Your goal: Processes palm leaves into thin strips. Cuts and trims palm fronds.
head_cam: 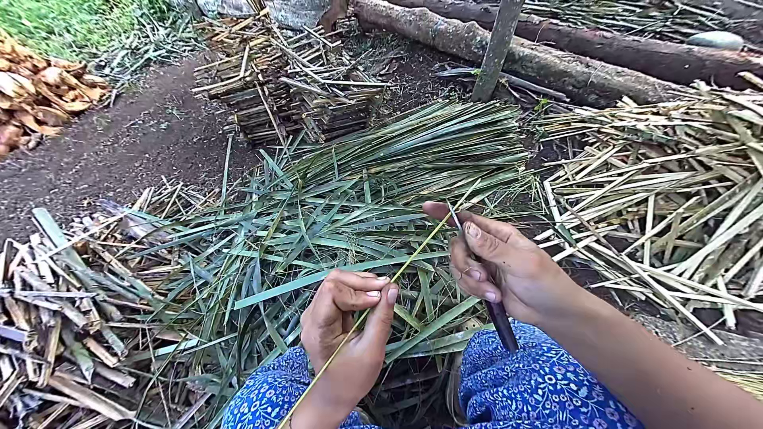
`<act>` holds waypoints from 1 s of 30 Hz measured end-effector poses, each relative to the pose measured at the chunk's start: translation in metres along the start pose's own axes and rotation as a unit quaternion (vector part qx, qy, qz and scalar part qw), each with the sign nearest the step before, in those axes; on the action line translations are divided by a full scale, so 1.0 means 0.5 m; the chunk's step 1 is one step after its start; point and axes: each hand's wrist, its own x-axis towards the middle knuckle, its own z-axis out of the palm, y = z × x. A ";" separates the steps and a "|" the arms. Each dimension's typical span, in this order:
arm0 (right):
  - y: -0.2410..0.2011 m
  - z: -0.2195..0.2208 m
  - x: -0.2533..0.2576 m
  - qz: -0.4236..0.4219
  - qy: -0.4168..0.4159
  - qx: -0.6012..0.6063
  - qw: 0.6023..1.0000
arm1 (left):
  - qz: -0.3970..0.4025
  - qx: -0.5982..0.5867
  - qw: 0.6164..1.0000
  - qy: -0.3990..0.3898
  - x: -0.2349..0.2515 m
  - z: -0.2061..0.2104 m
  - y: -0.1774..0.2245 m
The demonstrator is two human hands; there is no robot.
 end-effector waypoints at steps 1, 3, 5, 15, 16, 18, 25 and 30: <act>0.000 0.001 -0.001 0.003 0.004 -0.003 1.000 | 0.002 -0.003 1.000 0.000 -0.001 -0.001 -0.001; -0.001 0.000 0.002 -0.003 0.031 -0.014 0.999 | 0.007 -0.012 1.000 -0.003 -0.001 -0.004 -0.001; -0.004 -0.020 0.015 -0.016 0.097 -0.007 0.995 | 0.009 -0.021 1.000 -0.004 -0.001 -0.007 0.001; -0.001 -0.045 -0.002 -0.136 0.172 -0.240 0.946 | 0.003 -0.013 1.000 0.004 -0.002 -0.020 -0.001; -0.002 -0.033 -0.008 -0.168 0.171 -0.276 0.931 | -0.002 -0.021 1.000 0.006 -0.002 -0.018 0.000; 0.003 -0.020 -0.014 -0.252 0.165 -0.366 0.880 | -0.017 -0.041 0.999 0.009 -0.002 -0.013 0.004; 0.001 -0.018 -0.006 -0.406 0.174 -0.576 0.688 | -0.039 -0.081 0.996 -0.003 -0.003 -0.002 0.012; -0.025 -0.048 -0.017 -0.373 0.237 -0.533 0.722 | -0.027 -0.077 0.997 -0.003 -0.003 -0.011 0.014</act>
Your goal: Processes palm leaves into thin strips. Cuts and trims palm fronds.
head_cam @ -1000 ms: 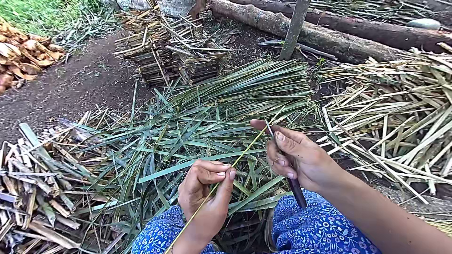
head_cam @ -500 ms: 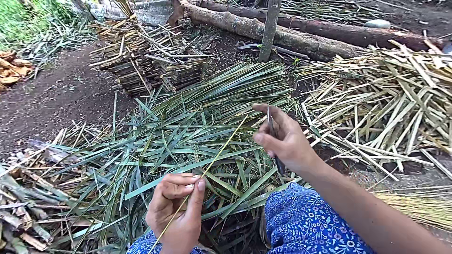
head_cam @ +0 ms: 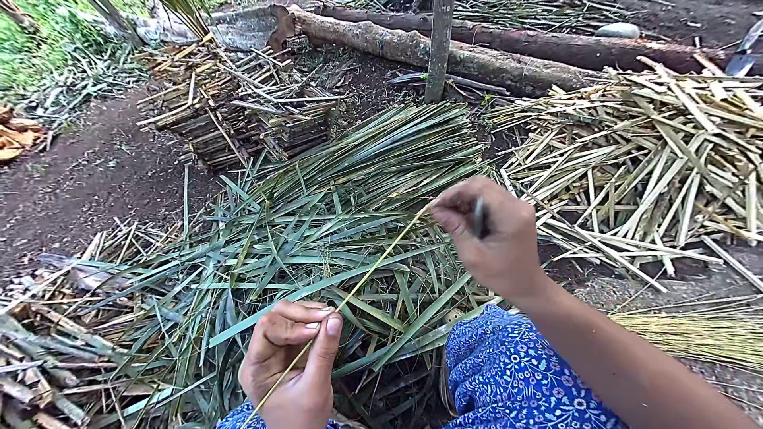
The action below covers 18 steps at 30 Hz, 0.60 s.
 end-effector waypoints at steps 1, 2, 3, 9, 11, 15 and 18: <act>0.007 -0.008 0.001 0.055 0.001 0.032 0.998 | 0.002 -0.002 1.000 0.004 0.001 -0.003 0.000; 0.014 -0.014 0.002 0.117 -0.005 0.080 0.990 | 0.002 -0.002 1.000 0.008 0.001 -0.004 -0.001; 0.019 -0.018 0.002 0.179 -0.030 0.150 0.972 | -0.001 -0.003 1.000 0.010 0.001 -0.005 -0.001; 0.016 -0.004 -0.013 0.345 -0.322 0.484 0.737 | -0.034 -0.033 0.999 0.023 0.000 -0.001 -0.007; -0.001 0.002 -0.014 0.360 -0.326 0.525 0.699 | -0.039 -0.040 0.998 0.025 0.002 0.001 -0.008; -0.017 0.012 -0.017 0.352 -0.315 0.598 0.648 | -0.049 -0.044 0.998 0.016 0.002 0.003 -0.011; -0.030 0.019 -0.019 0.373 -0.309 0.600 0.637 | -0.051 -0.050 0.997 0.014 0.002 0.003 -0.011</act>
